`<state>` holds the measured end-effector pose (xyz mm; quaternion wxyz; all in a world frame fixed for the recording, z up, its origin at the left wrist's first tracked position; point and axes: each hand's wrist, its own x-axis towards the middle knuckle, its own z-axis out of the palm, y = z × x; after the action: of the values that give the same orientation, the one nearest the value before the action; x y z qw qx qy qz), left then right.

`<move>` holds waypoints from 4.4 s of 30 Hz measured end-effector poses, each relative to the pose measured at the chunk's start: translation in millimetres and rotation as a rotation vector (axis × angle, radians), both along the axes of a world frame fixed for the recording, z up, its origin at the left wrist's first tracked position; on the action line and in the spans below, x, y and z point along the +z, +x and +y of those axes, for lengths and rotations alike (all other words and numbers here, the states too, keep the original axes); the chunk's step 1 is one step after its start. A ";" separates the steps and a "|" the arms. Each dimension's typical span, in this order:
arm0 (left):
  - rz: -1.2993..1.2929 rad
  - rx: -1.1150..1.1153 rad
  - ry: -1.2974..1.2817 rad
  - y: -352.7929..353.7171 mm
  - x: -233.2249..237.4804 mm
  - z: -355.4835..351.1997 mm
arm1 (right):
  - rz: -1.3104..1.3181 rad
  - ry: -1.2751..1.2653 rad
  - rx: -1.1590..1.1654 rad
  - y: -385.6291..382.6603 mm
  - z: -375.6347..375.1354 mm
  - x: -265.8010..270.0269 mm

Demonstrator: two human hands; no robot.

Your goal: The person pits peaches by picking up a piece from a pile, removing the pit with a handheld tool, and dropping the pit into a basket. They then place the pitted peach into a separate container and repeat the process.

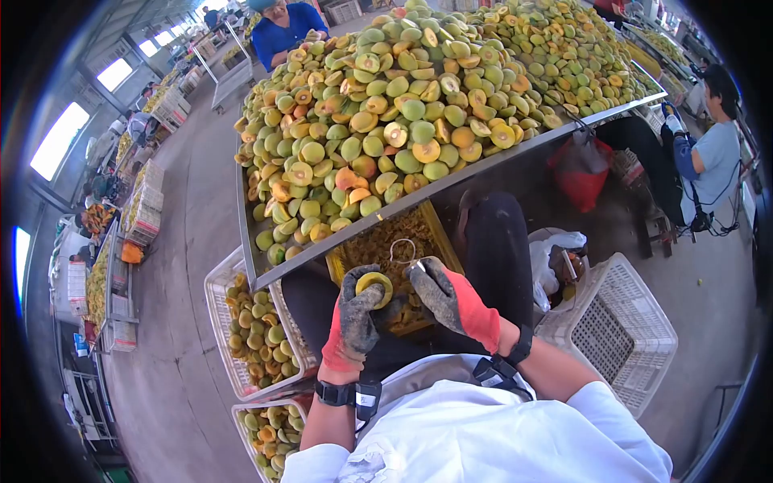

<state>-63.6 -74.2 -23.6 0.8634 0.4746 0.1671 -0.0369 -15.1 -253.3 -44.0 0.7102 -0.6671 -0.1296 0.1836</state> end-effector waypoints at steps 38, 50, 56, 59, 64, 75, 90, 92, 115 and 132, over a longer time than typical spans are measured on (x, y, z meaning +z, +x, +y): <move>-0.007 0.351 0.051 -4.5 -40.3 50.3 | 0.411 -0.576 0.022 62.9 22.7 -131.1; 0.028 0.612 1.548 14.7 -87.9 291.0 | 1.118 0.580 0.016 35.6 46.9 -159.3; 0.086 0.350 1.800 196.0 -83.5 268.2 | 0.888 0.128 0.042 47.1 45.8 -110.7; 0.214 0.304 1.802 223.3 -60.7 242.2 | 0.927 0.128 -0.008 44.3 35.7 -114.4; 0.269 0.149 1.998 184.9 -32.0 222.7 | 0.939 0.245 -0.045 38.0 33.9 -103.3; -0.009 0.237 -0.069 70.1 -27.9 149.2 | 0.197 -0.233 0.024 29.9 63.4 -23.6; -0.141 0.228 0.338 52.3 -25.2 45.8 | -0.219 -0.214 0.226 9.1 55.5 -1.7; -0.145 0.286 0.323 50.5 -26.2 42.2 | -0.388 -0.413 0.244 9.4 55.1 4.4; -0.349 0.488 0.705 42.9 -57.0 34.5 | 0.485 -0.054 0.288 -12.8 62.9 -28.8; -0.522 0.480 0.976 46.7 -52.1 31.8 | 0.761 0.096 0.414 -11.0 58.1 -5.6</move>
<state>-16.9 -42.4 -75.7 0.5424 0.7585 0.0500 0.3578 -26.1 -195.2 -49.6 0.6857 -0.4781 0.0021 0.5488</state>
